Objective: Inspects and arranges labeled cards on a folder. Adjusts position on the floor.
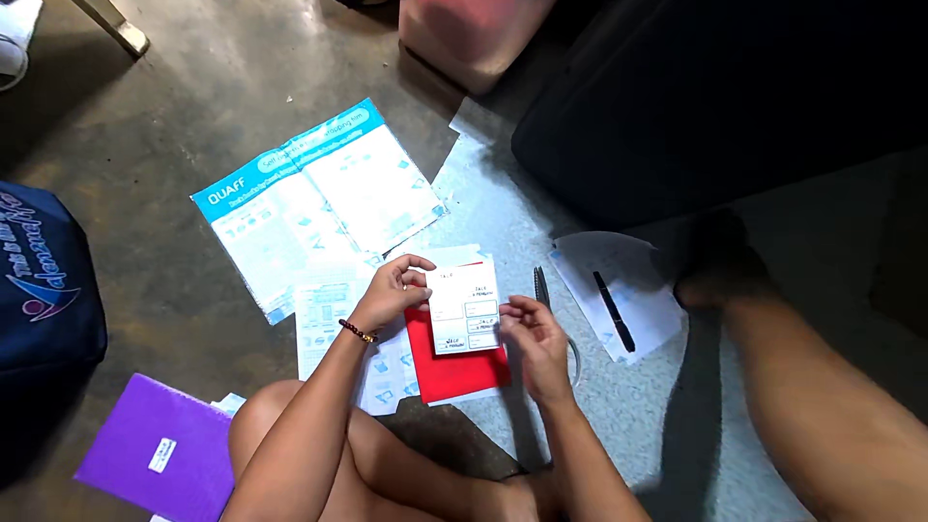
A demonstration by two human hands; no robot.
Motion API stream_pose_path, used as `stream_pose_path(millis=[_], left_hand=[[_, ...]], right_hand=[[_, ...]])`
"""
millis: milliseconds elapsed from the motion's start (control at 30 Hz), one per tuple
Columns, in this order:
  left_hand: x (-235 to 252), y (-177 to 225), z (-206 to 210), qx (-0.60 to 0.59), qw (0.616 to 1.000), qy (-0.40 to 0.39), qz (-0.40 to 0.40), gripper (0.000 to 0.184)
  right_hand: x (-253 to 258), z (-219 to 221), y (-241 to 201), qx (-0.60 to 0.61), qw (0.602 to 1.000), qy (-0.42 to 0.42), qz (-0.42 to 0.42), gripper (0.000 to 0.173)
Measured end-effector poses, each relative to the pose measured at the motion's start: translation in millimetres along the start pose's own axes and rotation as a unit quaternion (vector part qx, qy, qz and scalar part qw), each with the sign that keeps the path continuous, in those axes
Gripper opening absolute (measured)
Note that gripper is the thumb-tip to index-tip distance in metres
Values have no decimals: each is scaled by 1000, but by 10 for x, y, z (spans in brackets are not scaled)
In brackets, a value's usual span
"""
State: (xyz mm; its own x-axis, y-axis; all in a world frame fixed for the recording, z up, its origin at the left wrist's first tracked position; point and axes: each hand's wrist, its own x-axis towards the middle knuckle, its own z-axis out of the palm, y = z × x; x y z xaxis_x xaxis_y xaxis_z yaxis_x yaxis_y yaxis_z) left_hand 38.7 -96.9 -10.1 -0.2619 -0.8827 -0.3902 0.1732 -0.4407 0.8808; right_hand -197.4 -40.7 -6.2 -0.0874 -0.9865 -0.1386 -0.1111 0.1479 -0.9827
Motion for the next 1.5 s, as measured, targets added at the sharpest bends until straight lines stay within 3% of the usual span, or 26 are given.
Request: stream_pose_path(millis=[100, 233, 1500], left_hand=[[-14, 8, -5, 2, 1000, 1, 6, 37], [-1, 23, -10, -5, 1000, -1, 11, 38], [39, 20, -7, -19, 999, 0, 27, 37]], right_hand=[[-76, 173, -67, 118, 988, -32, 97, 49], [-119, 220, -71, 155, 981, -28, 118, 60], [-158, 251, -73, 139, 985, -11, 105, 49]])
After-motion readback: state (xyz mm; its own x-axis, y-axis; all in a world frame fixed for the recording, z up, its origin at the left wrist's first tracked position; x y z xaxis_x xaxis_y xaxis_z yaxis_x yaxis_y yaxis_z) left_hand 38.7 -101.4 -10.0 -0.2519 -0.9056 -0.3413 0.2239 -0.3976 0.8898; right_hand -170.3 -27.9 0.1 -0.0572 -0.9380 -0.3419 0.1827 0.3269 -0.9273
